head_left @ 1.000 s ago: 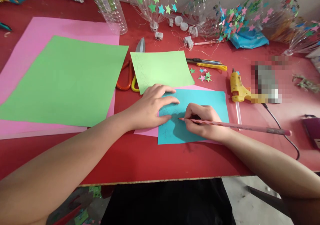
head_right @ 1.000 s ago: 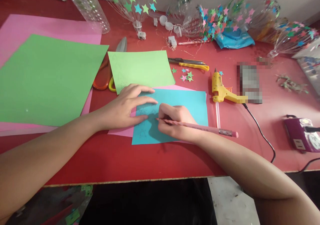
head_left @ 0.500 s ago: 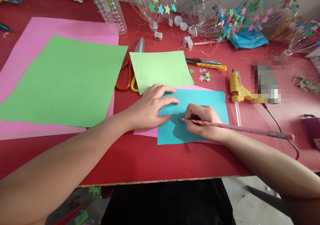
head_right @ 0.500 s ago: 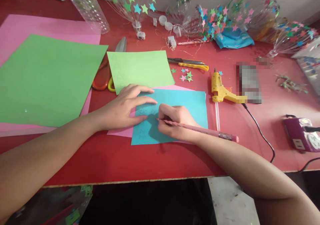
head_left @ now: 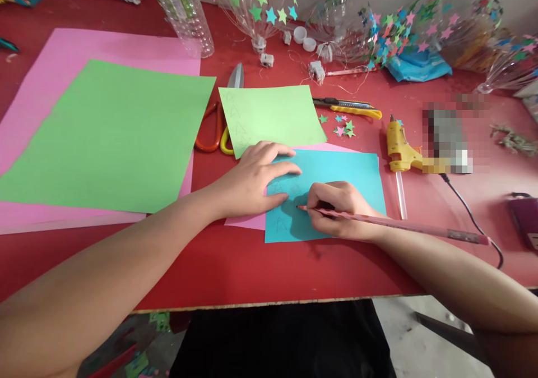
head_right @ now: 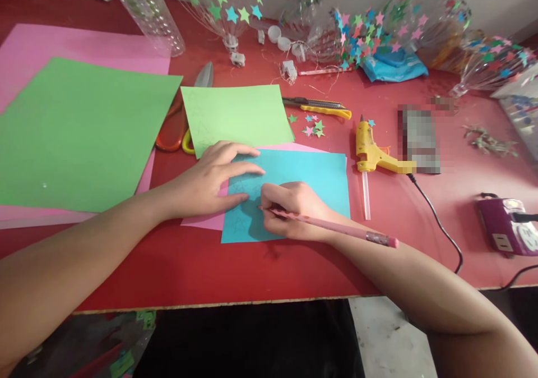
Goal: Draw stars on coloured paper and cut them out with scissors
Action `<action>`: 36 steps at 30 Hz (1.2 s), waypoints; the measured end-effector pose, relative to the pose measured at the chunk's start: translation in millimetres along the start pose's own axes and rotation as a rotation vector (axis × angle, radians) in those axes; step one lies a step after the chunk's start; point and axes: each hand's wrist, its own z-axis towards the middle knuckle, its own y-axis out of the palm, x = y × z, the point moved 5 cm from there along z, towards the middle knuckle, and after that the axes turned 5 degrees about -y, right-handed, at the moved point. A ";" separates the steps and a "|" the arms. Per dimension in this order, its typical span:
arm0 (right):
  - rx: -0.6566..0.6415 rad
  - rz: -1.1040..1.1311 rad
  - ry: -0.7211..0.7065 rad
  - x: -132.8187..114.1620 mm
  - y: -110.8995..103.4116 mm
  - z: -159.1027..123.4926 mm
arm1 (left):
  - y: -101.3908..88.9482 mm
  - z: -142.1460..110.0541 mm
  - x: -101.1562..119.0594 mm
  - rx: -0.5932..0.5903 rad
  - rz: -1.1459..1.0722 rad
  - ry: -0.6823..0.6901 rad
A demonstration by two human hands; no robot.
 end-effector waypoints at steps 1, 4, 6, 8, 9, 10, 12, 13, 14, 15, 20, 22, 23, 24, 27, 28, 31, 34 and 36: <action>-0.007 0.001 -0.012 -0.4 0.5 0.0 | -0.1 0.0 0.0 -0.002 -0.002 -0.003; -0.027 0.002 -0.036 -1.0 1.4 0.3 | -0.1 0.1 0.2 -0.005 -0.004 -0.004; -0.038 0.009 -0.046 -1.4 1.7 0.6 | 0.0 0.2 0.3 -0.005 -0.002 0.000; -0.046 0.018 -0.049 -1.5 1.9 0.9 | 0.0 0.2 0.5 0.002 -0.004 0.006; -0.048 0.022 -0.051 -1.6 1.9 1.0 | -0.1 0.3 0.4 0.006 -0.006 0.008; -0.051 0.027 -0.052 -1.7 2.1 1.0 | -0.1 0.3 0.4 0.009 -0.008 0.009; -0.055 0.036 -0.058 -2.0 2.3 1.0 | 0.1 0.3 0.0 0.010 -0.014 0.008; -0.057 0.041 -0.060 -2.2 2.5 0.9 | 0.3 0.3 -0.3 0.008 -0.017 0.006; -0.060 0.045 -0.061 -2.3 2.6 0.8 | 0.6 0.2 -0.6 0.007 -0.019 0.005; -0.061 0.046 -0.062 -2.4 2.6 0.7 | 0.7 0.1 -0.8 0.009 -0.020 0.006; 0.025 0.101 0.008 3.1 -3.1 -0.7 | 1.5 -0.4 -0.6 0.020 -0.010 0.019; 0.120 0.168 0.066 7.8 -8.3 -2.6 | 2.7 -0.3 -0.9 0.009 -0.004 0.014; 0.167 0.201 0.094 9.7 -10.8 -3.7 | 3.2 -0.2 -1.3 0.007 -0.002 0.012; 0.201 0.230 0.119 11.0 -12.6 -4.7 | 3.6 -0.2 -1.8 0.011 0.000 0.010; 0.203 0.270 0.190 10.2 -13.0 -5.8 | 3.0 -0.3 -4.0 0.052 -0.002 0.006; 0.165 0.273 0.201 8.2 -11.2 -5.4 | 2.6 -0.4 -4.6 0.068 -0.005 0.007; 0.017 0.277 0.167 0.4 -2.7 -3.8 | 2.3 -0.6 -5.7 0.073 -0.018 0.007; -0.020 0.252 0.160 1.4 3.0 -4.6 | 2.8 -0.3 -5.2 0.042 -0.013 -0.003; -0.007 0.226 0.175 5.8 5.0 -6.0 | 2.6 0.1 -4.3 0.029 -0.004 -0.006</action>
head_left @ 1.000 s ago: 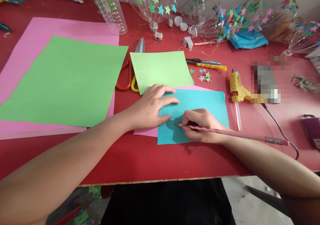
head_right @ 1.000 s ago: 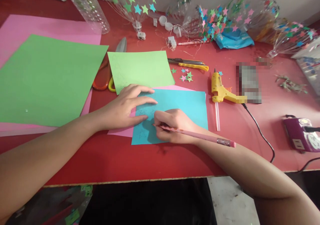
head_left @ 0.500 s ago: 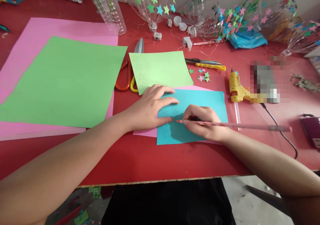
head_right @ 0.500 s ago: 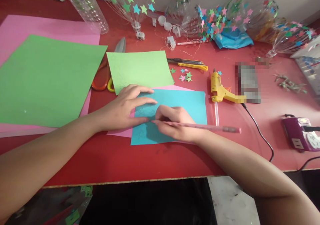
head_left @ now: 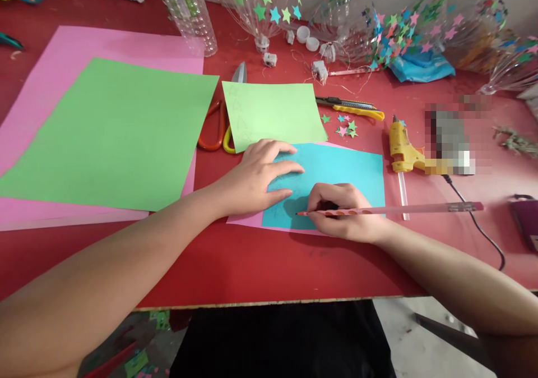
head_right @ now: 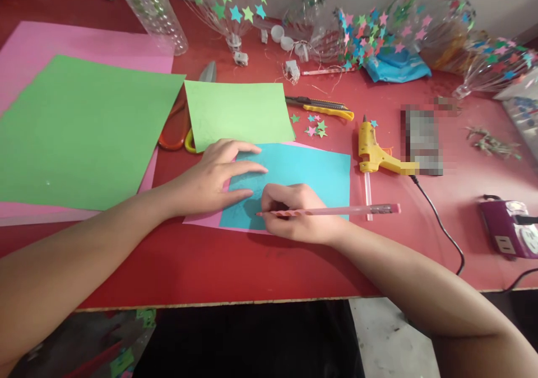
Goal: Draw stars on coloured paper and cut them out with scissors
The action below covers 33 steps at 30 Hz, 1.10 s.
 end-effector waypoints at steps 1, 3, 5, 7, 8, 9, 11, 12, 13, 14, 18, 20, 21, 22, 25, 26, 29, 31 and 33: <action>0.000 -0.010 0.001 2.0 0.4 -0.2 | -0.1 0.1 0.6 -0.004 0.002 0.001; -0.012 -0.025 -0.004 4.2 1.1 -0.4 | -0.4 0.4 1.6 -0.010 0.002 0.003; -0.024 -0.033 -0.013 4.4 1.2 -0.3 | -0.8 0.5 2.0 -0.008 0.001 0.003; -0.033 -0.043 -0.023 3.7 0.9 0.0 | -1.0 0.5 2.1 -0.006 0.004 0.004; -0.037 -0.048 -0.027 3.3 0.8 0.1 | -0.9 0.5 2.0 -0.006 0.006 0.005; -0.044 -0.050 -0.032 3.0 0.9 0.2 | -0.8 0.5 1.9 -0.006 0.010 0.007; -0.052 -0.049 -0.035 2.8 1.3 0.3 | -0.4 0.5 1.6 -0.006 0.016 0.009; -0.051 -0.045 -0.030 2.9 1.4 0.3 | -0.3 0.5 1.5 -0.005 0.018 0.010; -0.046 -0.044 -0.022 3.2 1.3 0.4 | -0.2 0.4 1.4 -0.003 0.019 0.011; -0.040 -0.045 -0.010 3.5 1.3 0.5 | -0.1 0.3 1.5 -0.002 0.020 0.012; 0.000 -0.072 0.023 3.6 1.0 1.7 | -0.1 0.2 1.9 0.002 0.017 0.007; 0.022 -0.085 0.022 2.9 0.7 2.8 | -0.4 0.3 2.0 0.003 0.012 0.004; 0.033 -0.090 0.021 2.6 0.5 3.3 | -0.4 0.3 2.1 0.002 0.011 0.005; 0.040 -0.093 0.020 2.5 0.3 3.7 | -0.5 0.4 2.2 0.001 0.013 0.008; 0.056 -0.106 0.022 2.9 -0.5 4.5 | -0.2 0.4 2.0 -0.005 0.021 0.013; 0.062 -0.110 0.025 3.2 -0.9 4.5 | -0.1 0.4 1.8 -0.005 0.023 0.014; 0.083 -0.118 0.031 3.5 -2.4 4.6 | 0.1 0.2 1.4 0.001 0.023 0.013; 0.093 -0.124 0.028 2.7 -2.9 4.9 | 0.3 0.2 1.2 0.001 0.018 0.012; 0.092 -0.123 0.029 1.7 -2.8 5.3 | 0.4 0.4 1.3 -0.004 0.014 0.010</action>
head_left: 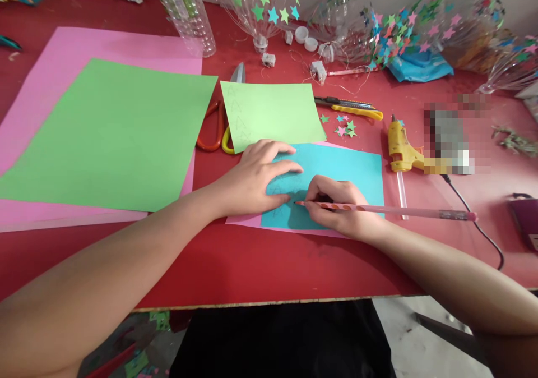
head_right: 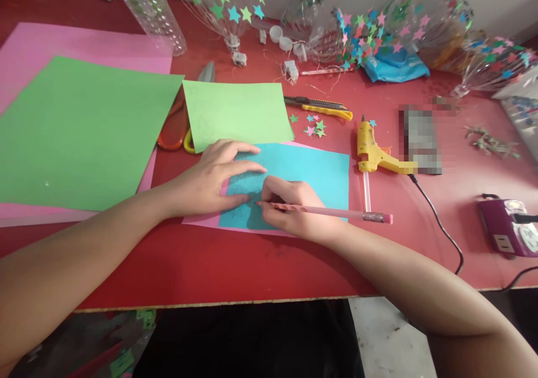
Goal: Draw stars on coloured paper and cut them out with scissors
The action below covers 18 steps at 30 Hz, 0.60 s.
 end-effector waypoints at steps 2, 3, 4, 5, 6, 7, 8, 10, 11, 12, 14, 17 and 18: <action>-0.013 0.009 0.007 -0.9 0.5 0.4 | -0.1 0.2 0.2 -0.003 -0.002 -0.001; -0.020 0.016 0.010 -1.3 0.6 0.5 | -0.2 0.3 0.3 -0.002 0.000 -0.002; -0.026 0.023 0.010 -1.7 0.6 0.6 | -0.4 0.3 0.4 -0.001 0.001 -0.004; -0.032 0.029 0.009 -2.1 0.5 0.6 | -0.4 0.3 0.4 -0.001 0.004 -0.007; -0.039 0.036 0.007 -2.4 0.2 0.6 | -0.5 0.3 0.4 -0.001 0.006 -0.009; -0.046 0.042 0.005 -2.5 0.0 0.6 | -0.4 0.3 0.4 -0.004 0.007 -0.013; -0.054 0.049 0.003 -2.4 -0.1 0.4 | -0.3 0.2 0.3 -0.007 0.007 -0.016; -0.067 0.060 0.004 -1.7 -0.3 -0.3 | -0.3 0.1 0.4 -0.012 0.002 -0.020; -0.073 0.065 0.004 -1.1 -0.2 -0.7 | -0.4 0.1 0.4 -0.012 -0.003 -0.021; -0.079 0.071 0.004 -0.6 0.0 -1.2 | -0.7 0.1 0.5 -0.011 -0.008 -0.022; -0.087 0.081 0.001 0.3 0.5 -2.2 | -1.1 0.2 0.7 -0.011 -0.016 -0.023; -0.097 0.088 0.008 1.6 1.1 -3.1 | -0.8 0.2 0.4 -0.019 -0.011 -0.026; -0.102 0.088 0.011 1.9 1.2 -3.3 | -0.6 0.2 0.3 -0.019 -0.007 -0.025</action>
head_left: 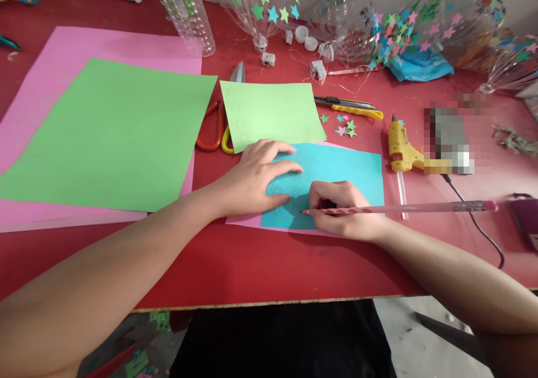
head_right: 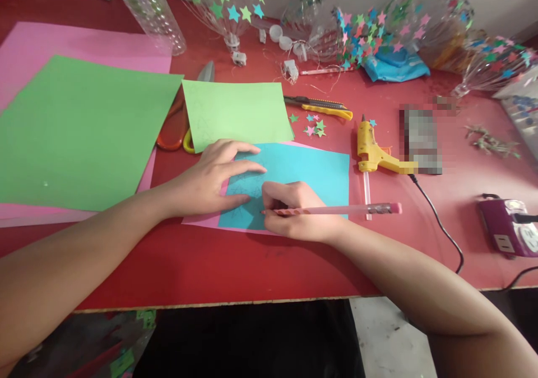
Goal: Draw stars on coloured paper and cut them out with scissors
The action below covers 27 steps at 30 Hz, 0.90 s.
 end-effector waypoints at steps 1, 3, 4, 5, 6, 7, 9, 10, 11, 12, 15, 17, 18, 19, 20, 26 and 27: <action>-0.005 -0.002 0.003 0.3 0.1 -0.1 | 0.1 -0.1 -0.1 0.001 0.002 0.003; -0.015 -0.006 0.001 0.7 0.3 -0.4 | 0.2 -0.2 -0.2 0.008 0.003 0.010; -0.018 -0.007 -0.002 0.8 0.4 -0.6 | 0.2 -0.3 -0.3 0.010 0.003 0.013; -0.020 -0.007 -0.006 1.1 0.4 -0.7 | 0.3 -0.3 -0.4 0.011 0.004 0.014; -0.023 -0.007 -0.010 1.3 0.4 -0.9 | 0.3 -0.3 -0.5 0.010 0.006 0.014; -0.027 -0.009 -0.014 1.6 0.4 -1.1 | 0.3 -0.3 -0.6 0.008 0.008 0.013; -0.036 -0.016 -0.020 2.2 0.4 -1.5 | 0.3 -0.2 -0.5 0.004 0.013 0.012; -0.039 -0.020 -0.021 2.5 0.3 -1.6 | 0.2 -0.2 -0.3 0.004 0.014 0.013; -0.039 -0.024 -0.021 2.6 0.1 -1.7 | 0.1 -0.2 -0.1 0.004 0.015 0.013; -0.036 -0.025 -0.021 2.7 -0.1 -1.7 | 0.0 -0.2 0.0 0.003 0.015 0.012; -0.028 -0.019 -0.016 2.8 -0.1 -1.8 | 0.2 -0.1 0.1 0.001 0.009 0.007; -0.028 -0.017 -0.019 2.5 0.5 -1.8 | 0.3 0.0 0.0 0.002 0.004 0.005; -0.028 -0.018 -0.022 2.2 0.8 -1.7 | 0.3 0.0 0.0 0.003 0.003 0.005; -0.028 -0.020 -0.027 1.8 1.1 -1.6 | 0.2 0.0 0.0 0.005 0.005 0.005; -0.028 -0.022 -0.033 1.4 1.5 -1.4 | 0.1 0.1 -0.1 0.006 0.007 0.005; -0.021 -0.046 -0.050 -3.0 2.8 0.6 | -0.1 0.1 0.1 -0.003 0.010 0.006; -0.021 -0.045 -0.046 -3.7 3.0 1.0 | 0.0 0.2 0.1 -0.002 0.010 0.003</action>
